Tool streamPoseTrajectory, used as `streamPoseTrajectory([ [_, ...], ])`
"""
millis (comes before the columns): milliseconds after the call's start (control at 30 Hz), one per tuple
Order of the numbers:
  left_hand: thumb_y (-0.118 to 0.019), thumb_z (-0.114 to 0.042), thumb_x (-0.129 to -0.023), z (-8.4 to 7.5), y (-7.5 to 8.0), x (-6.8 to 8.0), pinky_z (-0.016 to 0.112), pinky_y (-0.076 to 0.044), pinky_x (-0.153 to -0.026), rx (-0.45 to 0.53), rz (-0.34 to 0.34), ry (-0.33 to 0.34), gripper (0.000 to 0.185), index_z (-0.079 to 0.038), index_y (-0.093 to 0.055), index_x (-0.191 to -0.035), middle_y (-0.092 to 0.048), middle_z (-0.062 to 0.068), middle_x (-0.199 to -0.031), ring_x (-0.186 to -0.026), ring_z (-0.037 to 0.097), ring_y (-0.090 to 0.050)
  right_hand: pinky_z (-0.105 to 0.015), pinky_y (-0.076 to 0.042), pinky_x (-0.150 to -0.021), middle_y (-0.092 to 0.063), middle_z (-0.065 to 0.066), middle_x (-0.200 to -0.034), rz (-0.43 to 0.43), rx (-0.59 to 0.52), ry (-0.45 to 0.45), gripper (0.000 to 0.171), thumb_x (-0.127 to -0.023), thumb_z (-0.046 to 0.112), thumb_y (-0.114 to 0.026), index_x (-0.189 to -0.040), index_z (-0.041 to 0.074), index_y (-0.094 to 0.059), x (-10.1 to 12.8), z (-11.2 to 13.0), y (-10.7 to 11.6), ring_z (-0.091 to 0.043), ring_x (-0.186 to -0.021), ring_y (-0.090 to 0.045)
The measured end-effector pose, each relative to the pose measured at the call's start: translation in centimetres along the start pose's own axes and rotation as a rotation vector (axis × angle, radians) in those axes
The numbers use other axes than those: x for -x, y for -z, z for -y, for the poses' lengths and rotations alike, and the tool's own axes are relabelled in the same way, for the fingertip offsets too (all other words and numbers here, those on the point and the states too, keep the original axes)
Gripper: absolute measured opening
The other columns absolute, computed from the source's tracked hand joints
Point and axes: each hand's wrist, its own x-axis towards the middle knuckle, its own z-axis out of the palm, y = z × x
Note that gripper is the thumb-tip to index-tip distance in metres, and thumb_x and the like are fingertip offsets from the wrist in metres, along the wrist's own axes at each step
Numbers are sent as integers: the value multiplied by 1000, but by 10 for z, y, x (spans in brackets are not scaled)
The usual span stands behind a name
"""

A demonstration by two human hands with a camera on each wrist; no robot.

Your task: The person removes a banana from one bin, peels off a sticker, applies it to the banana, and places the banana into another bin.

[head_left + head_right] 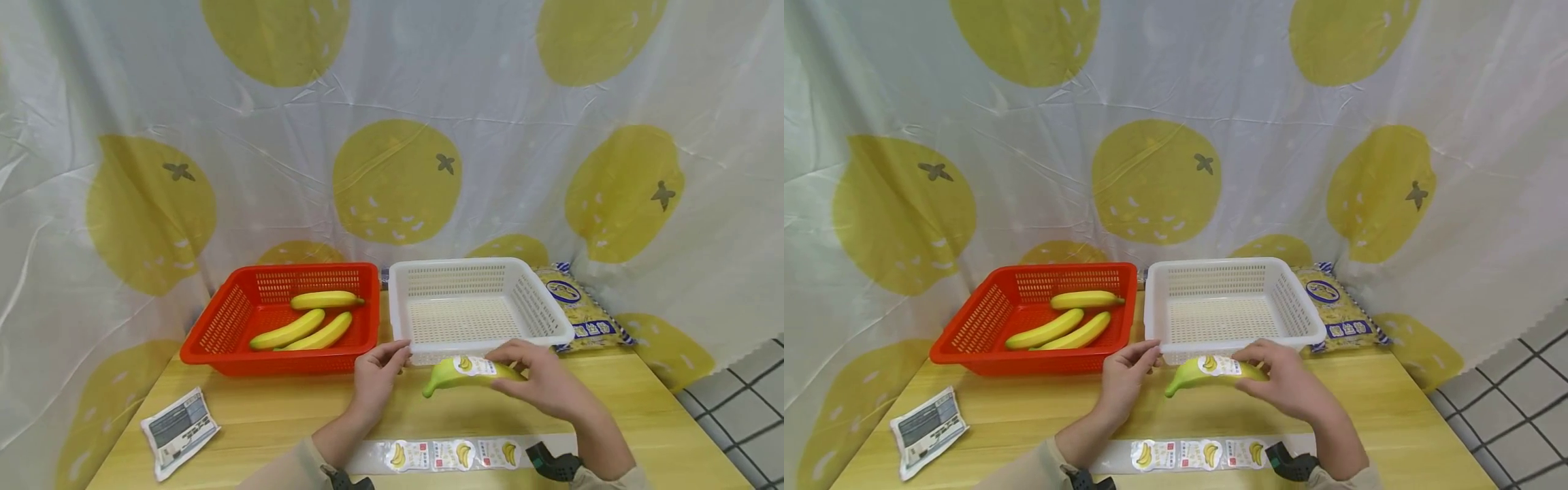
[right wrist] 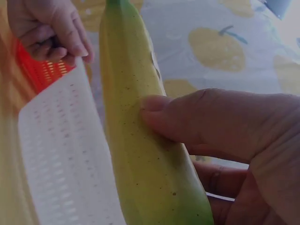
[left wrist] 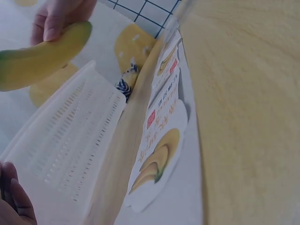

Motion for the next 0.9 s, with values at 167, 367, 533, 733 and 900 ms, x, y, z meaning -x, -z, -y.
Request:
streamPoseTrajectory([
  [167,-80,-18,-91,-1,1,-1,21,-56,-68,13,5,12,25,-3,-79,-111,-75,20,-94,-71,19,-66,-34,-57,-80,-71,-2,-113,12,149,-69,32,-90,20,-81,-120,10,-74,-47,7,28,-17,-97,-64],
  [367,-80,-20,-91,-1,1,1,22,-58,-71,20,12,28,27,-4,-78,-113,-76,15,-96,-70,15,-65,-40,-52,-74,-69,-5,-90,198,266,-163,15,-92,16,-76,-98,3,-74,-123,-11,28,-20,-80,-61],
  [533,-81,-18,-90,2,2,0,22,-58,-70,30,19,33,25,-3,-79,-111,-76,18,-95,-69,14,-65,-32,-23,-59,-18,3,-65,335,354,-206,45,-86,3,-70,-66,17,-33,-173,-28,17,-14,-60,-19],
  [733,-80,-17,-91,2,2,1,22,-58,-70,43,26,28,24,-4,-79,-111,-76,19,-96,-69,15,-65,-28,-18,-54,-17,6,-61,325,435,-221,46,-74,-4,-65,-58,20,-29,-206,-44,3,-12,-57,-15],
  [900,-80,-18,-91,1,0,1,21,-58,-70,45,20,25,23,-5,-79,-110,-76,18,-96,-70,16,-65,-27,-15,-52,-15,7,-58,330,407,-221,48,-72,-6,-64,-54,19,-26,-218,-61,-13,-11,-56,-12],
])
